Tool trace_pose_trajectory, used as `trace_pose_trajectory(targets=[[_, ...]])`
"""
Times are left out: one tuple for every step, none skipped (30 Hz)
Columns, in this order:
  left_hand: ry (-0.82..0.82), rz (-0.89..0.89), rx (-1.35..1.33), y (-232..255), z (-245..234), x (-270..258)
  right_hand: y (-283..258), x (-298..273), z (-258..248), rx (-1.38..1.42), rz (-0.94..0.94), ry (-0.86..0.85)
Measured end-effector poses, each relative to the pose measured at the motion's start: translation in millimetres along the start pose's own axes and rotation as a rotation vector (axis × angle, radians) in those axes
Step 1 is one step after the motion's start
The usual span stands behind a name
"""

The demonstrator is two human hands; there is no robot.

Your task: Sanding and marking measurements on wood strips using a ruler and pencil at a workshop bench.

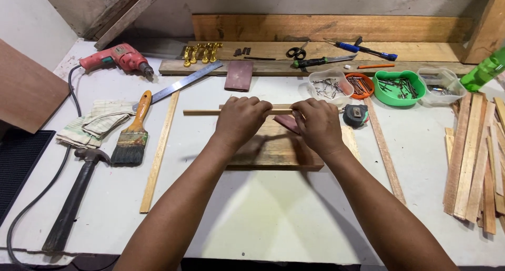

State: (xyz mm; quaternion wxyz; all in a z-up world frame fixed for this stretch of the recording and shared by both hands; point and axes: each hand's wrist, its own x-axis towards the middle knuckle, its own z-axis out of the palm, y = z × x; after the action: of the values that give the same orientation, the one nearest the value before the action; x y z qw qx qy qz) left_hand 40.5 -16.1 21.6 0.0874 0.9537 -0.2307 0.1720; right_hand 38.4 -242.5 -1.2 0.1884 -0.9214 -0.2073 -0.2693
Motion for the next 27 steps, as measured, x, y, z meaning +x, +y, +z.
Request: trace_pose_trajectory(targets=[[0.002, -0.003, -0.001, -6.4, 7.6, -1.2, 0.7, 2.6, 2.7, 0.0, -0.003, -0.001], [0.088, 0.029, 0.032, -13.4, 15.5, -3.1, 0.9, 5.2, 6.2, 0.015, 0.021, -0.016], [0.174, 0.06, 0.065, -20.5, 23.8, -4.6, 1.5, 8.1, 10.0, 0.03, 0.045, -0.031], [0.174, 0.058, 0.065, -26.5, 31.8, -3.6, 4.4, 11.3, 13.9, 0.03, 0.043, -0.033], [0.182, 0.019, 0.042, -32.6, 40.3, -2.2, 7.9, 14.8, 18.0, -0.007, -0.001, 0.001], [0.186, -0.021, 0.018, -37.7, 49.9, -2.1, 11.5, 16.4, 22.3, -0.045, -0.043, 0.032], [0.183, -0.023, 0.015, -38.2, 50.2, -2.8, 13.4, 19.1, 26.2, -0.045, -0.042, 0.028], [0.205, -0.041, 0.023, -39.4, 49.9, -2.5, 15.3, 23.0, 30.0, -0.057, -0.041, 0.021], [0.226, -0.059, 0.032, -40.5, 49.7, -2.3, 17.3, 26.9, 33.9, -0.07, -0.041, 0.014], [0.223, -0.062, 0.029, -42.2, 51.4, -1.5, 16.0, 29.3, 35.6, -0.069, -0.04, 0.008], [0.104, -0.128, -0.004, -43.7, 53.2, -1.0, 14.8, 31.4, 37.4, -0.096, 0.009, -0.092], [-0.017, -0.194, -0.038, -44.6, 55.1, -0.9, 13.6, 32.9, 38.8, -0.123, 0.059, -0.194], [-0.021, -0.197, -0.042, -45.3, 54.0, -1.8, 17.6, 33.3, 42.4, -0.123, 0.059, -0.2], [-0.002, -0.175, -0.04, -46.4, 52.4, -1.6, 21.8, 34.4, 45.7, -0.108, 0.091, -0.23], [0.017, -0.152, -0.038, -47.0, 50.7, -1.4, 26.1, 35.2, 48.7, -0.093, 0.123, -0.259], [0.013, -0.152, -0.043, -45.6, 46.2, -0.9, 26.6, 34.5, 47.9, -0.094, 0.127, -0.265], [0.02, -0.169, -0.094, -44.0, 41.4, -0.7, 26.9, 33.6, 46.7, -0.086, 0.099, -0.207], [0.034, -0.185, -0.14, -43.8, 35.2, 1.0, 26.8, 35.1, 45.7, -0.077, 0.067, -0.142], [0.035, -0.184, -0.141, -45.4, 36.9, 2.5, 25.7, 35.3, 46.1, -0.079, 0.068, -0.142], [-0.019, -0.207, -0.166, -46.4, 38.8, 1.9, 23.8, 33.7, 46.8, -0.091, 0.109, -0.213], [-0.074, -0.229, -0.19, -47.1, 40.4, 1.2, 21.8, 32.0, 47.1, -0.103, 0.152, -0.284], [-0.072, -0.227, -0.189, -48.2, 40.3, 2.4, 23.5, 32.0, 48.1, -0.104, 0.152, -0.281], [-0.058, -0.214, -0.193, -49.0, 40.0, 3.6, 25.2, 31.9, 48.9, -0.079, 0.152, -0.248], [-0.047, -0.202, -0.2, -48.3, 40.9, 3.8, 27.3, 29.7, 49.2, -0.056, 0.154, -0.218], [-0.048, -0.2, -0.202, -49.4, 46.2, 3.7, 27.1, 28.4, 48.1, -0.058, 0.156, -0.219], [0.009, -0.206, -0.263, -52.3, 50.4, 4.5, 26.3, 29.8, 47.8, -0.058, 0.155, -0.223], [0.065, -0.212, -0.324, -55.5, 54.5, 5.0, 25.2, 31.3, 47.7, -0.057, 0.154, -0.227]])
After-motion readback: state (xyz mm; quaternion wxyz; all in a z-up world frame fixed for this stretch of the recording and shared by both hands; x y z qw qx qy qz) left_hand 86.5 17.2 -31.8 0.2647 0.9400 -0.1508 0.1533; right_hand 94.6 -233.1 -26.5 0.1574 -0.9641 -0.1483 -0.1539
